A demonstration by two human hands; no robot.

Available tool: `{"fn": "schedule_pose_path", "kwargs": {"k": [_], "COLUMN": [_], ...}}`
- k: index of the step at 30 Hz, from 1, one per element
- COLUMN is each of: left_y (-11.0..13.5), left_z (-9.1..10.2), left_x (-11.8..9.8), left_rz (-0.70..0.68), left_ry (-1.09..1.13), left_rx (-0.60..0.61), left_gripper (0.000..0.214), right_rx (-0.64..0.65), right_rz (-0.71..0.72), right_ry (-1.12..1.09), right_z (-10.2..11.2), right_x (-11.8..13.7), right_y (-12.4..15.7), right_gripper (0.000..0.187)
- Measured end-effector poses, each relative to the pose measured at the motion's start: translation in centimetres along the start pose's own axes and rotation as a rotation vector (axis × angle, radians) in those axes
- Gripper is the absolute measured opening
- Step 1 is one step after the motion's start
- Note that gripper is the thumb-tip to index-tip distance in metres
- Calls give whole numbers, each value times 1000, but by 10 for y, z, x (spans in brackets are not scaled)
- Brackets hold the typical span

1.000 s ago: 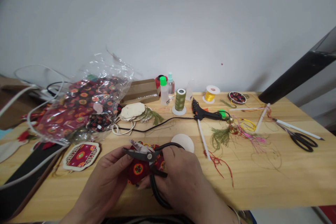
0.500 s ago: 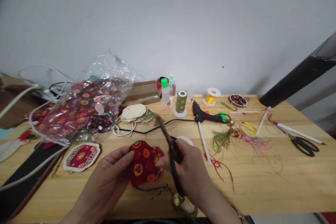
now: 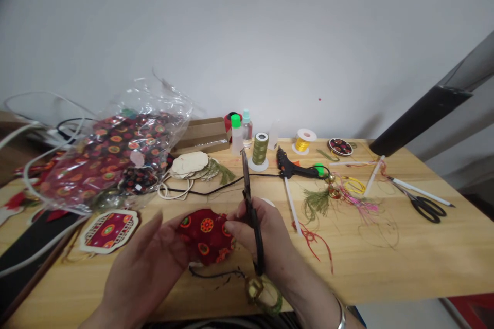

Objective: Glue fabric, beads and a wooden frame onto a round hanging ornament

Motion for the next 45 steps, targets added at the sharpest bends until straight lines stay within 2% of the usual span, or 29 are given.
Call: {"fn": "schedule_pose_path", "kwargs": {"k": [3, 6, 8, 13, 16, 21, 26, 30, 34, 40, 45], "left_y": [-1, -3, -4, -5, -4, -6, -9, -12, -14, -9, -3], "left_z": [-4, -6, -5, -6, -7, 0, 6, 9, 11, 8, 1], "left_x": [6, 10, 10, 9, 9, 3, -4, -5, -5, -7, -9], "left_rz": [49, -5, -36, -70, -76, -101, -130, -152, -170, -161, -155], "left_ry": [-106, -327, -428, -514, -499, -417, -370, -340, -340, -243, -209], "left_rx": [70, 101, 72, 16, 13, -91, -182, -194, -184, -186, -115], "left_gripper": [50, 42, 34, 24, 22, 25, 28, 29, 20, 26, 27], "right_rx": [53, 83, 91, 152, 132, -55, 62, -38, -61, -129, -150], "right_rz": [13, 7, 1, 23, 53, 178, 322, 509, 676, 673, 726], "right_ry": [28, 66, 87, 97, 154, 317, 516, 783, 822, 915, 959], "right_z": [-4, -7, -8, -11, -9, 9, -5, -7, -15, -12, -12], "right_x": [4, 5, 4, 1, 0, 11, 23, 33, 39, 31, 33], "right_y": [3, 5, 5, 6, 4, 6, 29, 42, 52, 44, 43], "right_gripper": [20, 19, 19, 19, 17, 24, 28, 29, 33, 23, 20]}}
Point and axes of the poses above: each hand's wrist, its own y-axis away from the middle knuckle, its own z-axis out of the back of the hand, x = y × z, the point moved 10 cm from there along -y, towards the middle knuckle, and after that the axes turned 12 degrees about -x, right-handed, at the moved point
